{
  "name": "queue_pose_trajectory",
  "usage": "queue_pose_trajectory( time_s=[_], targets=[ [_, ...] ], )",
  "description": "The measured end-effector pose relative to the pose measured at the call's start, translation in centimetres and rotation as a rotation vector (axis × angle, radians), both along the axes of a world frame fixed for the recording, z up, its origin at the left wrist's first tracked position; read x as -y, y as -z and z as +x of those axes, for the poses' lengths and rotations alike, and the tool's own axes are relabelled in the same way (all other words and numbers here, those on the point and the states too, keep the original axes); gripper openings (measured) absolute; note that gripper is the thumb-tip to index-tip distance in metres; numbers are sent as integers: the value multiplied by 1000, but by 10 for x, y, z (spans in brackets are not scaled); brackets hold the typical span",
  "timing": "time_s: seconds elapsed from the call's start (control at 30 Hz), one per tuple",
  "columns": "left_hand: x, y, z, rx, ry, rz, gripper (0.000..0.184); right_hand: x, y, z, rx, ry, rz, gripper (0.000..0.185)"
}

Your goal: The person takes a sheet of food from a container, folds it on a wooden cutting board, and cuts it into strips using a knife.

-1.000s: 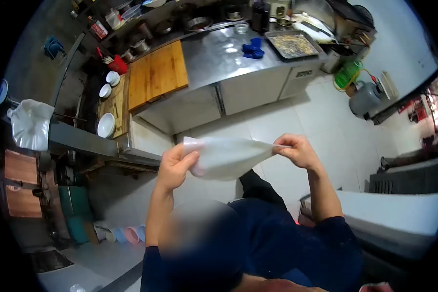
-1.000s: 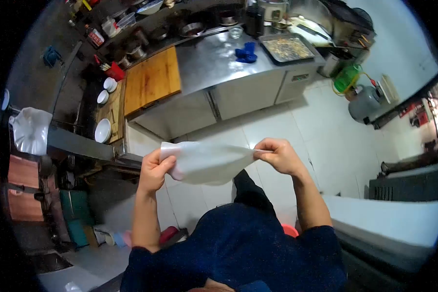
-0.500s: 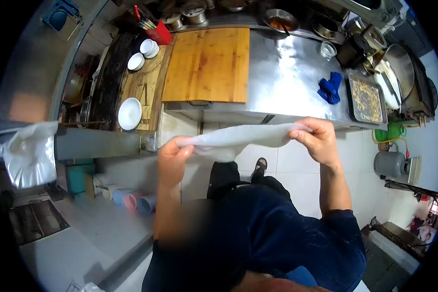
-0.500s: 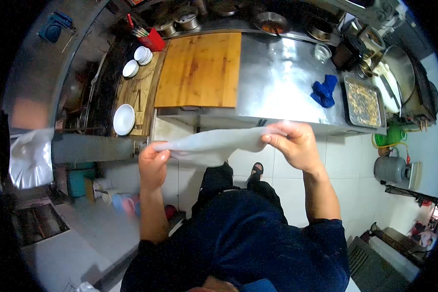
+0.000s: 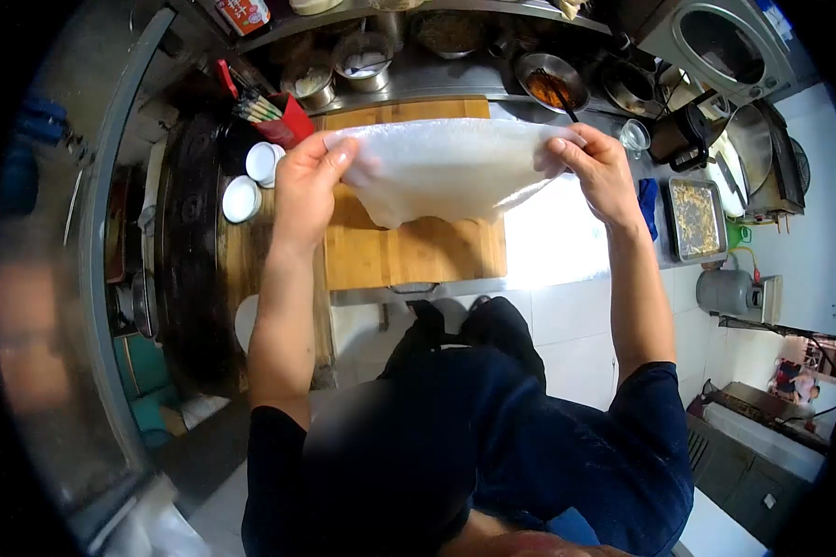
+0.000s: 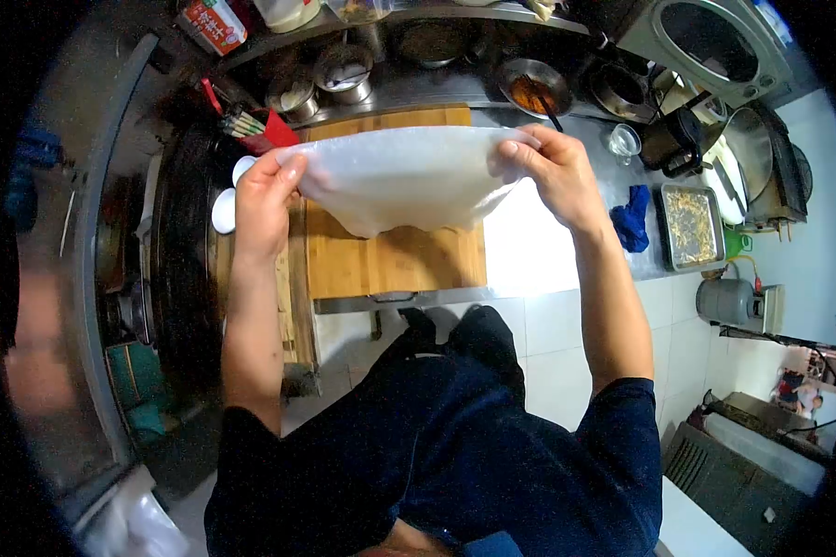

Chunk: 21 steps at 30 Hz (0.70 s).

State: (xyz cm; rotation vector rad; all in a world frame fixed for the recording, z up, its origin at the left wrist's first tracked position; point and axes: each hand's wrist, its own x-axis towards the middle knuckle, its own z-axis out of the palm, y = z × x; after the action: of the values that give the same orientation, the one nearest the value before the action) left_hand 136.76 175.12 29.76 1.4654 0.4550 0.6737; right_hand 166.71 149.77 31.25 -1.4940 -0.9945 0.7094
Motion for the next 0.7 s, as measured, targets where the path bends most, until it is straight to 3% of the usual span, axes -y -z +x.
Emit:
queue_pose_trajectory(
  time_s=[0.37,0.4,0.5,0.57,0.7],
  targets=[
    [-139,3,55,-24,-84,-69,21,-142,11,65,-31,49,82,24],
    [-145,-2,58,29,-35,-70,22,-148,9,70,71,67,71,24],
    [-146,-4,48,39,-24,-71,22,-149,8,72,-29,23,106,22],
    [-139,0,36,-125,-127,52,21,-135,13,67,12,-59,112,23],
    [-99,49,-11,-294,-3,114,20,-84,59,33,-61,-139,-116,19]
  ],
)
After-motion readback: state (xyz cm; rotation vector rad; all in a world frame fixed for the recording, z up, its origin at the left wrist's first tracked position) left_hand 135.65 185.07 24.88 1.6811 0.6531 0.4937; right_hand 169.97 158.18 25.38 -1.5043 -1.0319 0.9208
